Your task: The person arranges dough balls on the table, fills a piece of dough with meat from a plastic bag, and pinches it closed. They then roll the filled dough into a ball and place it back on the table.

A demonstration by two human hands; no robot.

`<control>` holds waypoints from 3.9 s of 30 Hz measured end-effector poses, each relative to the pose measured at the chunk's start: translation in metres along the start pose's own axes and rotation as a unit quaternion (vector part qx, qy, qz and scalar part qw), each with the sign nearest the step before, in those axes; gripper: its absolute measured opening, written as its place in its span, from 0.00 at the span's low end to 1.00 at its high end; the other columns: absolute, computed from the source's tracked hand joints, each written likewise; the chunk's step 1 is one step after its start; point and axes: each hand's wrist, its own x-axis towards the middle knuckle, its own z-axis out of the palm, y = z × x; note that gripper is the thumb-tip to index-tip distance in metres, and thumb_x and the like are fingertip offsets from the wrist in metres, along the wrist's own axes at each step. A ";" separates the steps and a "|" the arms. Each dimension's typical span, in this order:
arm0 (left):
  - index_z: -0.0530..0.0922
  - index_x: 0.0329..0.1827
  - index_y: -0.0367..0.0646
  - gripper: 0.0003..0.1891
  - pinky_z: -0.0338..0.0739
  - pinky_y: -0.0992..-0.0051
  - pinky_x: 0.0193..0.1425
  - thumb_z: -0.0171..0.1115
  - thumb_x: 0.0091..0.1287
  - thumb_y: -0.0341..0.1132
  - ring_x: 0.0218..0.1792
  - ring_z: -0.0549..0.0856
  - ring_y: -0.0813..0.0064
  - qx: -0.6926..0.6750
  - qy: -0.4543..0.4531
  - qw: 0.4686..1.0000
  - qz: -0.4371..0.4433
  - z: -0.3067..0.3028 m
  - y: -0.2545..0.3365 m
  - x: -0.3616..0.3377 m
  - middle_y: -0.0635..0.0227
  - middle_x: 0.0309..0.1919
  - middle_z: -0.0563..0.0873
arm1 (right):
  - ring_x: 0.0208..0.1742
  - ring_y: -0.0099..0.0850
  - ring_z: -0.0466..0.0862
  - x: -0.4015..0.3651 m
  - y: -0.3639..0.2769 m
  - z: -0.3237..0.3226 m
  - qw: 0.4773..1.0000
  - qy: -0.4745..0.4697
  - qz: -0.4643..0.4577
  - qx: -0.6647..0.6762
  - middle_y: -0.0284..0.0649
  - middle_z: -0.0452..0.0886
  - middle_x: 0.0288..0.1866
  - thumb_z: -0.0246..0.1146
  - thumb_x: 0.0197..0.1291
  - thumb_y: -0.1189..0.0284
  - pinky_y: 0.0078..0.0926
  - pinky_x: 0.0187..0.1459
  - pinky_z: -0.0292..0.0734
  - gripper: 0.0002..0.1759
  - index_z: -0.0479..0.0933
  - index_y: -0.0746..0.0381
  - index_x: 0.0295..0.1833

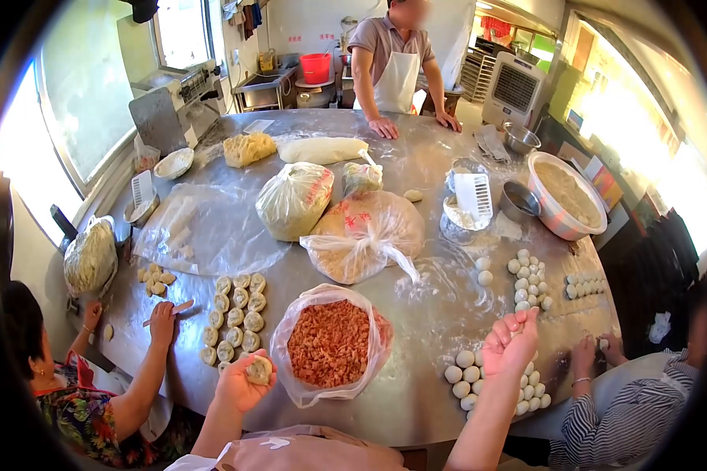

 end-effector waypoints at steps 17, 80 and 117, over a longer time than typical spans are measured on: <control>0.75 0.56 0.37 0.14 0.81 0.59 0.52 0.55 0.71 0.34 0.48 0.84 0.55 0.036 0.004 0.999 0.022 0.002 -0.004 0.004 0.55 0.47 0.84 | 0.17 0.13 0.61 -0.015 0.021 0.013 0.999 0.017 0.012 0.036 0.37 0.78 0.39 0.58 0.71 0.52 0.09 0.13 0.53 0.18 0.74 0.57 0.44; 0.79 0.48 0.39 0.10 0.80 0.70 0.36 0.56 0.70 0.35 0.38 0.86 0.63 0.034 0.146 0.980 0.132 0.001 0.053 0.037 0.58 0.40 0.86 | 0.54 0.31 0.76 0.059 0.023 0.297 0.389 -0.187 -0.858 -0.279 0.36 0.78 0.53 0.60 0.69 0.69 0.28 0.56 0.74 0.17 0.71 0.53 0.62; 0.76 0.54 0.37 0.13 0.81 0.58 0.55 0.53 0.72 0.34 0.48 0.84 0.55 0.023 0.051 0.994 0.095 0.010 0.025 0.029 0.55 0.44 0.85 | 0.36 0.23 0.85 0.097 0.155 0.028 0.735 -0.248 -0.051 -0.629 0.38 0.87 0.37 0.65 0.65 0.70 0.23 0.39 0.79 0.13 0.81 0.63 0.53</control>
